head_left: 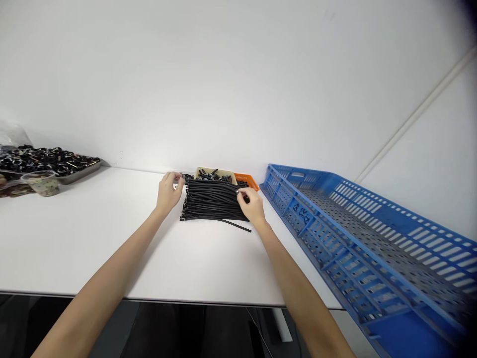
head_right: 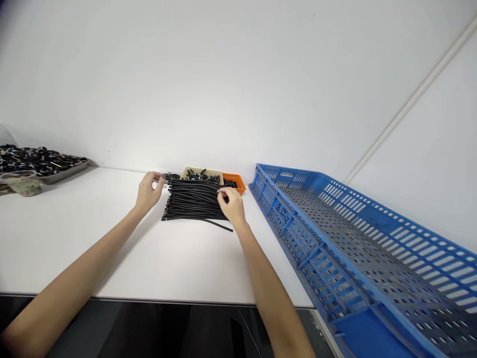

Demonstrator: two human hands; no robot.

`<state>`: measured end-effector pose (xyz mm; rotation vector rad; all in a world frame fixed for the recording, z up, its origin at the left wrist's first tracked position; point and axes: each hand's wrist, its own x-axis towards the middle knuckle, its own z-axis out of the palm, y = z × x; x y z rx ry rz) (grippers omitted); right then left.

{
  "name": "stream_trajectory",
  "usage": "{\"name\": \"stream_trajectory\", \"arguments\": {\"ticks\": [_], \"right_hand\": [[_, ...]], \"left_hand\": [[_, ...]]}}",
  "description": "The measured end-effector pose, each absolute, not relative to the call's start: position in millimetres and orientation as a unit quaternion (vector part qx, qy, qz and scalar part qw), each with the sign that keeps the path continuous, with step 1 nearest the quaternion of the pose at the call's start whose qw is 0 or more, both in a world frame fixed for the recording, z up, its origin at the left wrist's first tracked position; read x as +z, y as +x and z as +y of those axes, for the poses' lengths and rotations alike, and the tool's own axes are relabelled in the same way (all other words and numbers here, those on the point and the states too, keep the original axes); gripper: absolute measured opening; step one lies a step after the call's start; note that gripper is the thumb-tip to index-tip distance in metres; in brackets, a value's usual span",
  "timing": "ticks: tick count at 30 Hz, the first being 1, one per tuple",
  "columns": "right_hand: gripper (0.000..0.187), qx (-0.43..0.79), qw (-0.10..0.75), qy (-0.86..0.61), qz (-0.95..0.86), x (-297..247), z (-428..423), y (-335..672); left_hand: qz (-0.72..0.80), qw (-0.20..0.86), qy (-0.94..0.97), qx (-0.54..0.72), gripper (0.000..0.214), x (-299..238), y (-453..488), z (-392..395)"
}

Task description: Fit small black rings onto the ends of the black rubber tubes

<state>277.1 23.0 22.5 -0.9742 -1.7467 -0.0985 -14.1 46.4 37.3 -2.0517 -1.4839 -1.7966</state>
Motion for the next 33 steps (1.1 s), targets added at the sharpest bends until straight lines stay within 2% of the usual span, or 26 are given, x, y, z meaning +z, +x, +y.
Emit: {"name": "stream_trajectory", "arguments": {"ticks": [3,5,12,18,23,33], "right_hand": [[0.016,0.03,0.429,-0.372,-0.823,19.5,8.7,263.6],[0.016,0.042,0.388,-0.377,-0.84,18.5,4.4,261.8],[0.018,0.006,0.476,-0.476,-0.739,14.2,10.3,291.6],[0.026,0.033,0.474,-0.484,-0.735,11.9,3.3,297.6],[0.03,0.019,0.512,-0.511,-0.69,17.8,-0.5,299.6],[0.033,0.014,0.518,-0.55,-0.655,14.4,4.4,307.8]], "left_hand": [[-0.483,0.057,-0.676,-0.554,0.014,33.3,-19.8,36.7],[-0.487,0.059,-0.696,-0.525,0.017,30.5,-22.2,31.5],[-0.468,0.083,-0.779,-0.408,0.027,24.4,-18.0,18.4],[-0.484,0.114,-0.772,-0.397,0.033,24.5,-18.4,16.8],[-0.548,0.128,-0.706,-0.429,0.036,24.0,-23.9,18.8],[-0.636,0.078,-0.671,-0.374,0.034,23.0,-31.3,21.5]]}}
